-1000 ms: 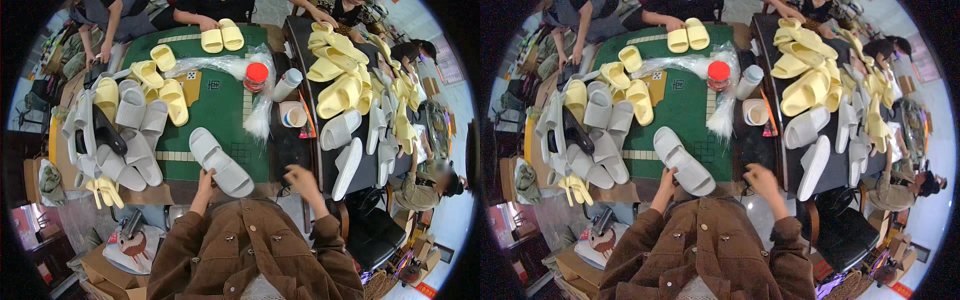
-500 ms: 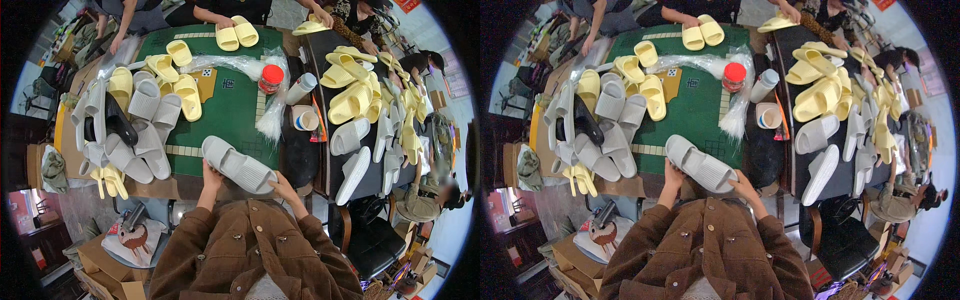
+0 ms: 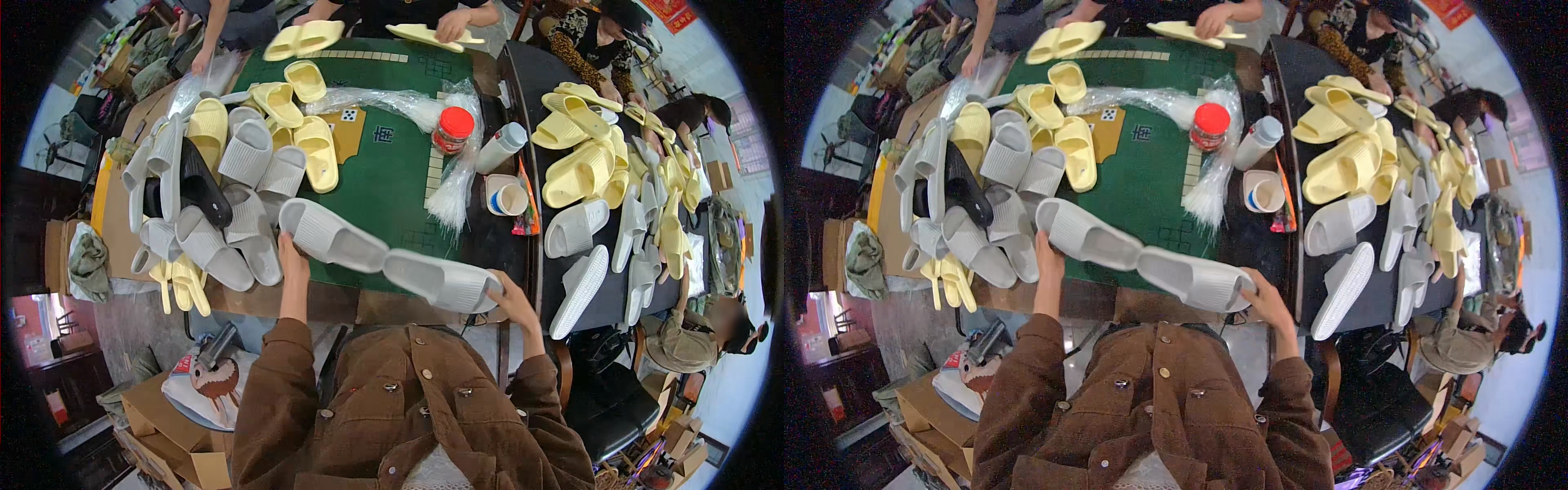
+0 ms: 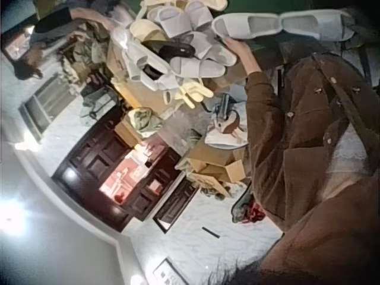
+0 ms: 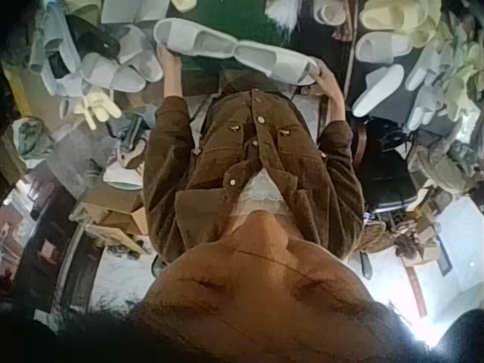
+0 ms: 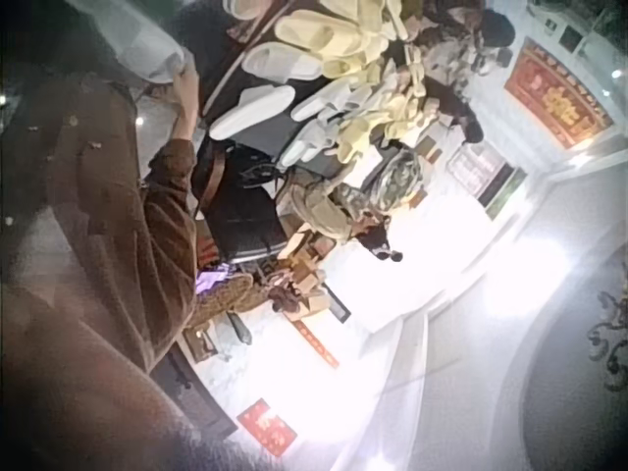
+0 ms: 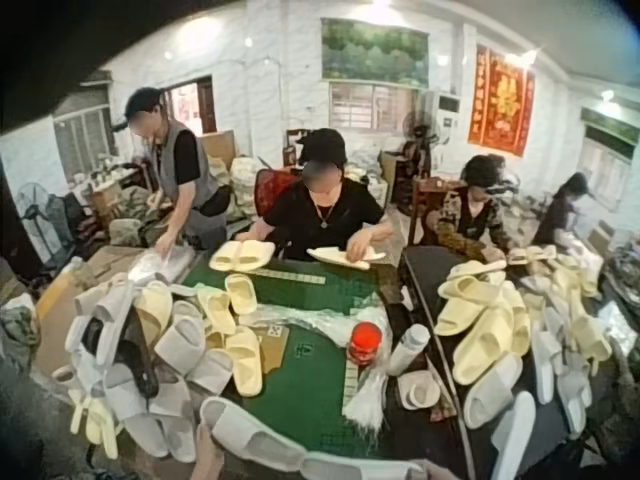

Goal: The person pairs slide slippers on a table and fastens each pair together with plastic tag ties by hand.

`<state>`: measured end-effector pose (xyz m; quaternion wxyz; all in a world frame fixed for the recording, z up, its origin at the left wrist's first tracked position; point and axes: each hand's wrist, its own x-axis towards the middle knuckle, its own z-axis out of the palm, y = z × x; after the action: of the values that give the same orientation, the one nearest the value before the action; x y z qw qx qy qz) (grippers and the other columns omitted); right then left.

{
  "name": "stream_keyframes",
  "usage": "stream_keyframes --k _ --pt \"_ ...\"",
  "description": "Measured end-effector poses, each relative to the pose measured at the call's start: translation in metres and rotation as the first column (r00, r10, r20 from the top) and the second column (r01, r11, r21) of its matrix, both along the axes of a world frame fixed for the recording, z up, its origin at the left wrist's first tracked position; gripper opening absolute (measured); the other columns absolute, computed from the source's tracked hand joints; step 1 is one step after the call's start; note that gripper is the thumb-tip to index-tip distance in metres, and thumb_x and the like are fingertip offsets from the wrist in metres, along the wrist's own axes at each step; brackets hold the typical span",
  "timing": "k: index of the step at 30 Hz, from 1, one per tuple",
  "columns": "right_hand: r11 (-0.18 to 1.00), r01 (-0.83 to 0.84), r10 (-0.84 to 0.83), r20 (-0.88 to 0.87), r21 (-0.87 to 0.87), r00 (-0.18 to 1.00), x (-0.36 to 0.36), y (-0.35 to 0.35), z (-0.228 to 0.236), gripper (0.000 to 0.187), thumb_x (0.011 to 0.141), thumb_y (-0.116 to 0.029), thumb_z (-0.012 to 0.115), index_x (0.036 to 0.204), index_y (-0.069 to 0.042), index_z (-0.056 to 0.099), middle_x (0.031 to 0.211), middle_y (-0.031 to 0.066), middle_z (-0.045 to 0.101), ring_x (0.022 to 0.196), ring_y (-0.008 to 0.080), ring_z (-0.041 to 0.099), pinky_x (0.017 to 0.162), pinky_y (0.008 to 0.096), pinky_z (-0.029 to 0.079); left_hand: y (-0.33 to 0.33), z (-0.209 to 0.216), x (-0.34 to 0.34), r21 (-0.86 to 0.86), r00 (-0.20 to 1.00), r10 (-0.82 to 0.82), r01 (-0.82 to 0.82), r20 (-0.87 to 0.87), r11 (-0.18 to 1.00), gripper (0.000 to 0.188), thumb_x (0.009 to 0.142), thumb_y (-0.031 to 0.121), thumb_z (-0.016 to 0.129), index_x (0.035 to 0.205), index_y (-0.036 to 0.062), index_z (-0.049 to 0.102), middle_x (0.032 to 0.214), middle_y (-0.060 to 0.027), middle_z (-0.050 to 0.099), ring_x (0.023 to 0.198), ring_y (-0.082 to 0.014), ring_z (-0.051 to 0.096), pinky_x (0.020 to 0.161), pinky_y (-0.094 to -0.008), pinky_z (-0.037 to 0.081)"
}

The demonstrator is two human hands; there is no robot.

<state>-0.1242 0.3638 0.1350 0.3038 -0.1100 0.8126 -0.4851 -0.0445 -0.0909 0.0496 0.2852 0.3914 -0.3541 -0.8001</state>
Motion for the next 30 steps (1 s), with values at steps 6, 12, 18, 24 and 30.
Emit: stream_keyframes --k 6,12,18,24,30 --pt "0.95 -0.269 0.289 -0.117 0.161 0.95 -0.035 -0.05 0.012 0.046 0.078 -0.007 0.059 0.123 -0.008 0.049 0.115 0.0121 0.056 0.099 0.0245 0.057 0.081 0.0314 0.046 -0.003 0.004 -0.005 -0.23 0.811 -0.39 0.519 0.436 0.823 0.049 0.092 0.038 0.044 0.127 0.0035 0.042 0.117 -0.0069 0.051 0.107 -0.0181 0.047 0.091 -0.0309 0.036" --pt "0.994 0.073 -0.099 -0.39 -0.082 0.916 -0.031 -0.112 -0.016 0.04 0.077 -0.006 0.059 0.116 -0.004 0.053 0.105 0.0144 0.057 0.082 0.0219 0.059 0.067 0.029 0.046 0.046 -0.007 -0.004 -0.364 0.834 -0.317 0.496 0.452 0.788 0.047 0.091 0.032 0.045 0.13 0.0062 0.04 0.124 -0.0142 0.044 0.111 -0.0228 0.044 0.094 -0.032 0.034" --pt "0.957 0.225 -0.174 -0.257 0.182 0.95 0.006 -0.069 -0.125 0.057 0.076 -0.016 0.063 0.126 -0.003 0.039 0.1 0.0168 0.057 0.083 0.026 0.058 0.07 0.0355 0.045 0.077 -0.02 0.036 -0.62 0.712 -0.205 0.692 0.672 0.37 0.038 0.085 0.012 0.051 0.121 0.004 0.045 0.111 -0.0162 0.045 0.096 -0.0268 0.05 0.082 -0.0341 0.042" --pt "0.916 0.319 -0.35 0.093 0.243 0.932 0.013 -0.094 -0.129 0.076 0.074 -0.019 0.063 0.136 -0.006 0.02 0.092 0.0173 0.061 0.085 0.0268 0.06 0.075 0.0362 0.045 0.101 -0.033 0.039 -0.6 0.707 -0.28 0.702 0.649 0.383 0.041 0.077 0.006 0.054 0.117 -0.0001 0.046 0.109 -0.0199 0.045 0.096 -0.0333 0.048 0.085 -0.0394 0.039" --pt "0.988 0.101 -0.107 0.049 0.12 0.993 0.009 -0.118 -0.116 0.072 0.076 -0.022 0.062 0.137 -0.011 0.025 0.119 0.0199 0.051 0.104 0.0304 0.053 0.088 0.037 0.04 0.086 -0.065 0.017 -0.62 0.644 -0.327 0.761 0.691 0.189 0.059 0.072 0.015 0.06 0.126 0.0037 0.04 0.115 -0.0233 0.04 0.11 -0.0389 0.039 0.093 -0.0429 0.033"
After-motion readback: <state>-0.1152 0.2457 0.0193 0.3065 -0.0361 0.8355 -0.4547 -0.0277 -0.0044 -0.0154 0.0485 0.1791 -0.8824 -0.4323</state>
